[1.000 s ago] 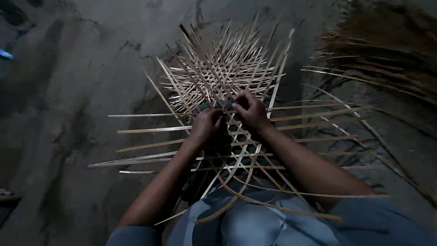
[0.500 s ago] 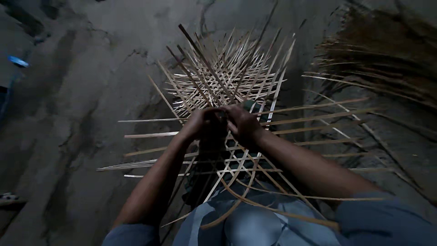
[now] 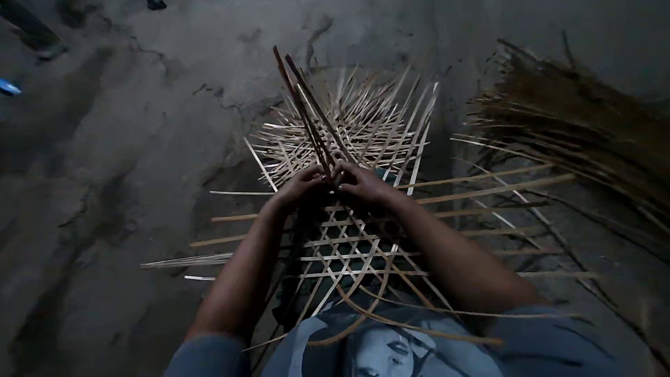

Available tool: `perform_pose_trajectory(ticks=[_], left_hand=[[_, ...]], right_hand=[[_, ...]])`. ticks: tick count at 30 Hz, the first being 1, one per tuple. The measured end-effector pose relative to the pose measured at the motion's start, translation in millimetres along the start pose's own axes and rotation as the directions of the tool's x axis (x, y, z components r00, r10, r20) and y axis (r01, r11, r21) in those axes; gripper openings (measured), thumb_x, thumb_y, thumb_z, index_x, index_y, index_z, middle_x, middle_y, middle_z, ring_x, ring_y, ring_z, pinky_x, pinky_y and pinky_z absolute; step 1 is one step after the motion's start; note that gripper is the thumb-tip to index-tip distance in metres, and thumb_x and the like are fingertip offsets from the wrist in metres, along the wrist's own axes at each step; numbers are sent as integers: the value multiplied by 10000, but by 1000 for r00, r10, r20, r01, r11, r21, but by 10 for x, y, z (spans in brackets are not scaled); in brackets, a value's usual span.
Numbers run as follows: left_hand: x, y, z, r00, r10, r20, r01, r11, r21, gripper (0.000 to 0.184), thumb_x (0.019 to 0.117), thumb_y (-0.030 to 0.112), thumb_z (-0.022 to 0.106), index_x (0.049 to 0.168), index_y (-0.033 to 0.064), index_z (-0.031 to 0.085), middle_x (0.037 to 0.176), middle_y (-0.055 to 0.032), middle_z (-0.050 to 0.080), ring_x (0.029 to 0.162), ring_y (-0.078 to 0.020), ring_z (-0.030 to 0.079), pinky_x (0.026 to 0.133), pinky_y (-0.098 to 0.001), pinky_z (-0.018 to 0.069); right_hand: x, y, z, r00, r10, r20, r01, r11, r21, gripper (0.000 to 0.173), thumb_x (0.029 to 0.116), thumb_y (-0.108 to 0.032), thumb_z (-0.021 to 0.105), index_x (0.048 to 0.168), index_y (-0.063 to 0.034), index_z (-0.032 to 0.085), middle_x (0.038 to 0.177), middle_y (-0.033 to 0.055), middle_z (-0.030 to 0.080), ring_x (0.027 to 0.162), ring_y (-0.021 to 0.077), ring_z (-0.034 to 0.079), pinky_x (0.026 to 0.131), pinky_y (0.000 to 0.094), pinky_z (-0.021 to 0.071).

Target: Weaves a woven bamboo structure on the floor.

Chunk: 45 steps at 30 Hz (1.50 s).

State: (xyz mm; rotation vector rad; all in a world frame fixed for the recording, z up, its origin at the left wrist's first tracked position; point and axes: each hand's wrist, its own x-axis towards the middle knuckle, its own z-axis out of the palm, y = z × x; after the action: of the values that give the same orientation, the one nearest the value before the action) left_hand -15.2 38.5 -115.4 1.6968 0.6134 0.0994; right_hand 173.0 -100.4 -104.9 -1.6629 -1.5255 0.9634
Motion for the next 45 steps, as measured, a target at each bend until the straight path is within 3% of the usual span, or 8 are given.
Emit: perform_pose_trajectory(ticks=[4, 11, 15, 22, 29, 35, 39, 45], left_hand=[[1, -143, -19, 979, 204, -4, -204, 977, -70, 197, 1041, 85, 532, 1164, 85, 686, 1179, -58, 688, 973, -164, 667, 861, -374, 573], [-15, 259, 179, 997, 2, -77, 3, 998, 63, 195, 1014, 123, 630, 1190, 118, 714, 1039, -50, 738, 883, -131, 698, 822, -365, 583], [-21, 214, 195, 994, 28, -109, -30, 999, -15, 198, 1014, 104, 620, 1187, 111, 716, 1078, -73, 730, 909, -151, 698, 838, -381, 584], [41, 203, 210, 995, 36, -95, -25, 993, 114, 217, 997, 123, 641, 1198, 159, 715, 1047, -94, 705, 905, -207, 679, 848, -474, 559], [-54, 127, 147, 989, 92, -115, -95, 995, -18, 190, 1028, 119, 595, 1173, 133, 717, 1000, -61, 732, 843, -144, 691, 798, -377, 577], [19, 88, 216, 980, 155, -123, -149, 987, 59, 201, 996, 75, 629, 1158, 140, 730, 1021, -58, 713, 869, -160, 667, 827, -409, 556], [1, 151, 296, 980, 157, -123, -142, 983, 120, 224, 978, 79, 651, 1158, 173, 743, 1112, -48, 730, 990, -183, 692, 922, -472, 552], [23, 111, 203, 986, 127, -110, -126, 992, 10, 199, 1025, 112, 606, 1186, 131, 720, 1098, -47, 733, 944, -135, 700, 886, -383, 575]], right_hand=[[27, -20, 70, 995, 87, -48, -89, 995, -40, 326, 1006, -132, 630, 1330, -135, 594, 1004, 130, 704, 881, 279, 702, 831, 532, 585], [-201, -154, 197, 896, 67, -439, -95, 995, -42, 214, 914, -208, 771, 1068, -65, 734, 994, 80, 741, 866, 195, 718, 811, 435, 611], [-400, -120, -169, 779, 212, -590, -55, 960, 274, 292, 1010, -141, 638, 1280, -31, 627, 1116, 113, 706, 777, 174, 716, 706, 380, 635], [-11, -64, -441, 875, 461, -147, -332, 792, 512, 443, 1072, -133, 514, 1506, -91, 441, 1153, 157, 702, 833, 224, 740, 712, 355, 632], [-192, 110, 13, 850, 302, -431, 46, 774, 632, 483, 1098, -518, 313, 930, -176, 610, 795, -44, 654, 551, 54, 571, 502, 217, 511], [-239, -131, -37, 889, 284, -358, -161, 928, 336, 540, 1115, -500, 266, 1444, -171, 541, 1195, 44, 718, 713, 127, 689, 576, 277, 563], [-30, -231, -191, 922, 340, -186, -330, 940, 85, 537, 1117, -467, 319, 1393, -110, 610, 1113, 86, 736, 758, 153, 691, 687, 363, 588], [38, -81, -370, 950, 310, -42, -287, 918, 274, 698, 1115, -502, 163, 1056, -29, 672, 958, 57, 749, 734, 98, 664, 651, 274, 548]])
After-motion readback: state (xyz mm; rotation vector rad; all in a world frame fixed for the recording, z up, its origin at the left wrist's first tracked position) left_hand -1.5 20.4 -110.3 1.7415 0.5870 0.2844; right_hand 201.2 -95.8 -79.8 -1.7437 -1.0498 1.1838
